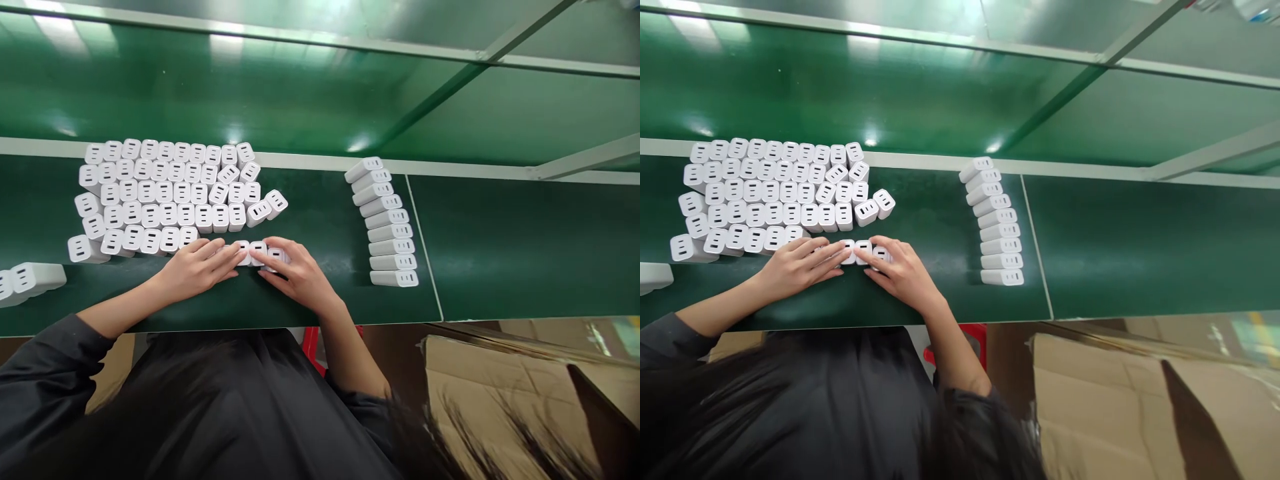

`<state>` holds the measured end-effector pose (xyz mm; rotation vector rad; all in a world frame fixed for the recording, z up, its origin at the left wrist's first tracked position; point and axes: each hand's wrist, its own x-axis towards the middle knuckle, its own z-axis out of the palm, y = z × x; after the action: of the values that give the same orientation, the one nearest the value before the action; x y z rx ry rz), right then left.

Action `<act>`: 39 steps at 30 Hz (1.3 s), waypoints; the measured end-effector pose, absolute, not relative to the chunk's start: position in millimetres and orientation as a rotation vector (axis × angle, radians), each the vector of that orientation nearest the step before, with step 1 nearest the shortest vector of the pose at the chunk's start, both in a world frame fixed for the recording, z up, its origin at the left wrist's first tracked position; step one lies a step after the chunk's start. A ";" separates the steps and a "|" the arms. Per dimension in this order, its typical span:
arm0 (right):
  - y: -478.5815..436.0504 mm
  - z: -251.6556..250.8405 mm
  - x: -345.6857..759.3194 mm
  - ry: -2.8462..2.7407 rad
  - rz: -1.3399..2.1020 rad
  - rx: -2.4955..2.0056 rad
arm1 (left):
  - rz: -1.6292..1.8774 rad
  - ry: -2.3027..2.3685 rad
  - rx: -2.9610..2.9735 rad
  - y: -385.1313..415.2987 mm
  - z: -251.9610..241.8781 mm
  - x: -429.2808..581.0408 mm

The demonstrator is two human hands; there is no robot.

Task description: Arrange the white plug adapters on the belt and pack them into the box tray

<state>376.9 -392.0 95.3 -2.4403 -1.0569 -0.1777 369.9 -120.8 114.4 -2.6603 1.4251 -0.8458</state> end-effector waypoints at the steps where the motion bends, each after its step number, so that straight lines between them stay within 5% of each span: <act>1: -392.5 95.4 370.0 -1.059 -0.174 -2.416 | -0.842 1.524 -2.663 -116.5 115.5 368.5; 11: -415.8 102.4 350.4 -0.841 0.160 -2.175 | -0.469 1.495 -2.773 -121.8 130.9 356.1; 39: -419.6 82.9 352.6 -0.752 0.112 -2.102 | -0.514 1.436 -2.937 -143.0 120.5 362.9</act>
<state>352.6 -419.6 82.9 -2.1017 -0.7520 0.1122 362.9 -143.0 120.5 -2.9372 1.4356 -0.5136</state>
